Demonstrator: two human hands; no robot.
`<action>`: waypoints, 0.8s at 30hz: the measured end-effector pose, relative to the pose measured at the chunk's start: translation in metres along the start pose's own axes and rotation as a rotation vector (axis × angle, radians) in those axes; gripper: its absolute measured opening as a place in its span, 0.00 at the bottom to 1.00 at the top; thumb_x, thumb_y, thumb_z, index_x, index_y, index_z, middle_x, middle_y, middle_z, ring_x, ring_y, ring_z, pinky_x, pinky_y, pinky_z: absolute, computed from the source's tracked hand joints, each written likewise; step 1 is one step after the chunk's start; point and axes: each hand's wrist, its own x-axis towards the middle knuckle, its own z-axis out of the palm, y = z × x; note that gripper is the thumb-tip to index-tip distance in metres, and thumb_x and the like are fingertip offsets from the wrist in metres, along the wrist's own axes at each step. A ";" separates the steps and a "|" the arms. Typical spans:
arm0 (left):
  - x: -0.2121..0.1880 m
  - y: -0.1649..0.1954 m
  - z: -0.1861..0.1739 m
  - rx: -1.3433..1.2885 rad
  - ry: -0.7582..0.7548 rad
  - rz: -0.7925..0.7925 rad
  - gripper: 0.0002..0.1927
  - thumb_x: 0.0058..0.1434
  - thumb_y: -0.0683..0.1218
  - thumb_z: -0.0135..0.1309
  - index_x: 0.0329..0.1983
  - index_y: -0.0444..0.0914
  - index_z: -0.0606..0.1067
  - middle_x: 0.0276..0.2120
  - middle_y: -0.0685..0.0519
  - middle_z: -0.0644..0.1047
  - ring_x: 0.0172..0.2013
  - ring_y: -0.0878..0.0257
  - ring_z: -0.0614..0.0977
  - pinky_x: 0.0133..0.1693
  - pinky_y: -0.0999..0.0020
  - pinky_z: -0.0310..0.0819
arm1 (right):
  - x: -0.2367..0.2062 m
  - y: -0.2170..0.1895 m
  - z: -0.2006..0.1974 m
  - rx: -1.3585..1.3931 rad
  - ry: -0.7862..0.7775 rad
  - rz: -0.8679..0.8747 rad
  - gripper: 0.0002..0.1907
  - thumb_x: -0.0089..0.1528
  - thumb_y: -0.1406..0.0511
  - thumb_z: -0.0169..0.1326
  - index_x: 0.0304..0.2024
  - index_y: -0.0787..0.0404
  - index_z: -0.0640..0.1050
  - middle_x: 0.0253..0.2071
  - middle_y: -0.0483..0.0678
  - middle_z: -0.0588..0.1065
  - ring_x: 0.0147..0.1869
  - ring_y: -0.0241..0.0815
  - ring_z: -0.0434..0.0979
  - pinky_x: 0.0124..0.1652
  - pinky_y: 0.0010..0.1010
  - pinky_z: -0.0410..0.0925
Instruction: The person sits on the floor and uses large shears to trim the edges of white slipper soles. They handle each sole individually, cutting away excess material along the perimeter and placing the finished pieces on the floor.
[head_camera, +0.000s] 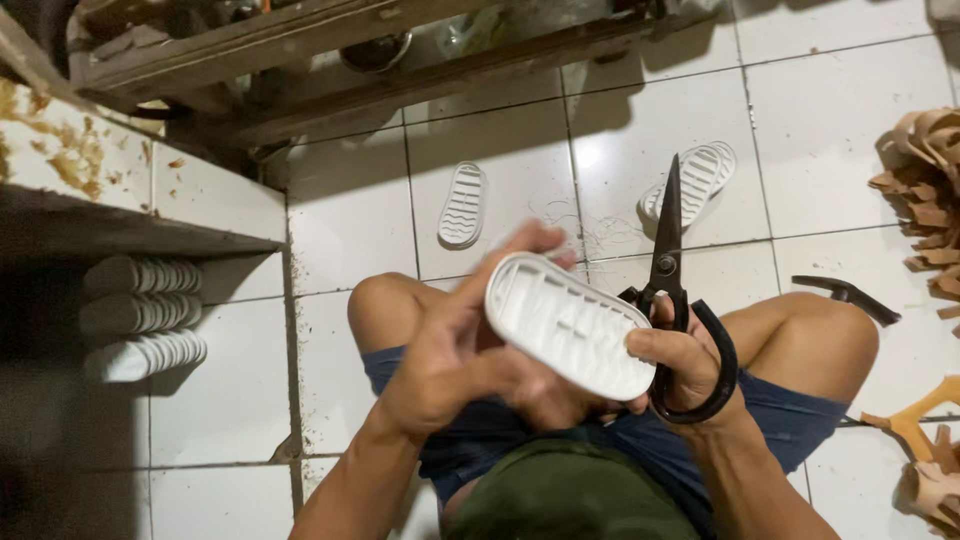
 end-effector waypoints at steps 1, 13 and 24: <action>0.000 -0.002 0.000 -0.070 0.034 -0.016 0.38 0.60 0.44 0.68 0.71 0.33 0.64 0.67 0.44 0.70 0.68 0.54 0.73 0.74 0.52 0.64 | -0.001 0.002 -0.004 0.024 -0.013 0.019 0.10 0.64 0.71 0.56 0.41 0.78 0.77 0.27 0.59 0.79 0.22 0.42 0.77 0.24 0.32 0.72; -0.002 -0.012 -0.011 -0.317 0.457 0.129 0.33 0.64 0.50 0.65 0.68 0.32 0.69 0.57 0.36 0.78 0.56 0.46 0.83 0.58 0.47 0.81 | -0.047 -0.019 0.014 -1.545 0.183 -0.291 0.34 0.42 0.54 0.72 0.44 0.67 0.79 0.33 0.49 0.79 0.35 0.38 0.79 0.34 0.29 0.72; -0.022 -0.035 0.011 -0.085 0.371 0.069 0.34 0.66 0.45 0.63 0.70 0.25 0.65 0.60 0.34 0.76 0.60 0.55 0.80 0.65 0.63 0.75 | -0.029 -0.020 0.048 -1.645 0.215 -0.533 0.15 0.51 0.72 0.64 0.40 0.69 0.77 0.31 0.53 0.77 0.30 0.46 0.78 0.32 0.32 0.70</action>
